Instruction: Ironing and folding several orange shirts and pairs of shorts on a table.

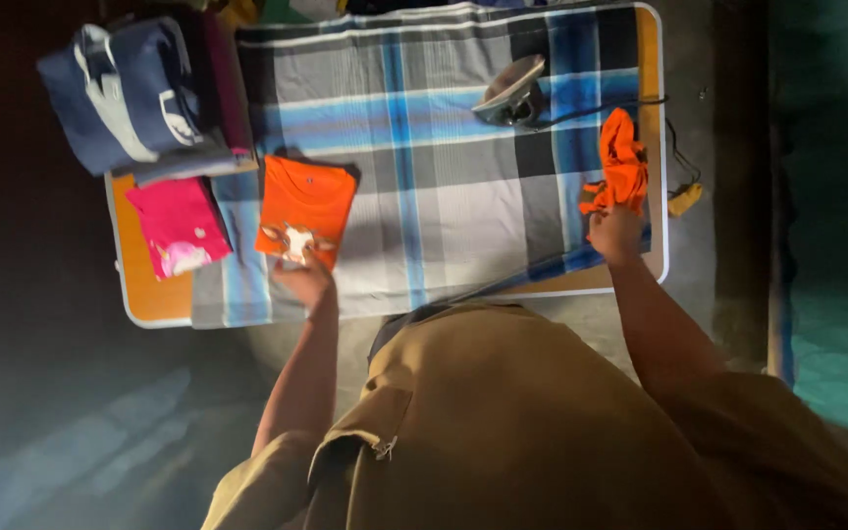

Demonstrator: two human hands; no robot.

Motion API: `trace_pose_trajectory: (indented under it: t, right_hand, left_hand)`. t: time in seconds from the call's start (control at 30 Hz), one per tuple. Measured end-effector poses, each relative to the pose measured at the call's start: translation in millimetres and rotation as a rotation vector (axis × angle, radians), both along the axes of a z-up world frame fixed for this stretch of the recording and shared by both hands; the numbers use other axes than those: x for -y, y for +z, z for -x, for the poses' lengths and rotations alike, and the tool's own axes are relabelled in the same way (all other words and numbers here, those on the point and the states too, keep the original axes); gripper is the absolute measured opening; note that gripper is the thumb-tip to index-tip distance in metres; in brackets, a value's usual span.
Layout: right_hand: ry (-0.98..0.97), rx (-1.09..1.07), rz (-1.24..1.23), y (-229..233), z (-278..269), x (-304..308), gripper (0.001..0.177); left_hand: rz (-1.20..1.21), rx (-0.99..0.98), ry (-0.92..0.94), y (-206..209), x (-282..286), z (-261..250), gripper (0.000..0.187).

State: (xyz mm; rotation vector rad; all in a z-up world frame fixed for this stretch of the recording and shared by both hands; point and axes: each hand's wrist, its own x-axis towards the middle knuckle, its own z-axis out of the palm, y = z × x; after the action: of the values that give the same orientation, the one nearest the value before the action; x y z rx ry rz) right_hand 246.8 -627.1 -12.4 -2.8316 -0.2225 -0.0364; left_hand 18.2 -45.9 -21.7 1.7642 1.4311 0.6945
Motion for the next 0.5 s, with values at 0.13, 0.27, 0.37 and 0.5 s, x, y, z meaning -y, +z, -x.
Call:
trace_pose_trajectory:
  t: [0.13,0.27,0.37,0.5]
  right_hand:
    - [0.031,0.119,-0.314,79,-4,-31,0.024]
    - [0.004,0.059,-0.798,186,5,-72,0.015]
    - [0.007,-0.160,-1.196,242,12,-92,0.010]
    - [0.075,-0.566,-1.733,296,27,-113,0.025]
  left_hand:
    - [0.094,0.255,-0.198,-13,76,-17,0.062]
    - [0.373,0.175,-0.577,15,153,-57,0.038]
    - [0.690,0.166,-0.812,31,198,-83,0.049]
    - [1.178,0.017,-0.903,127,233,-107,0.079]
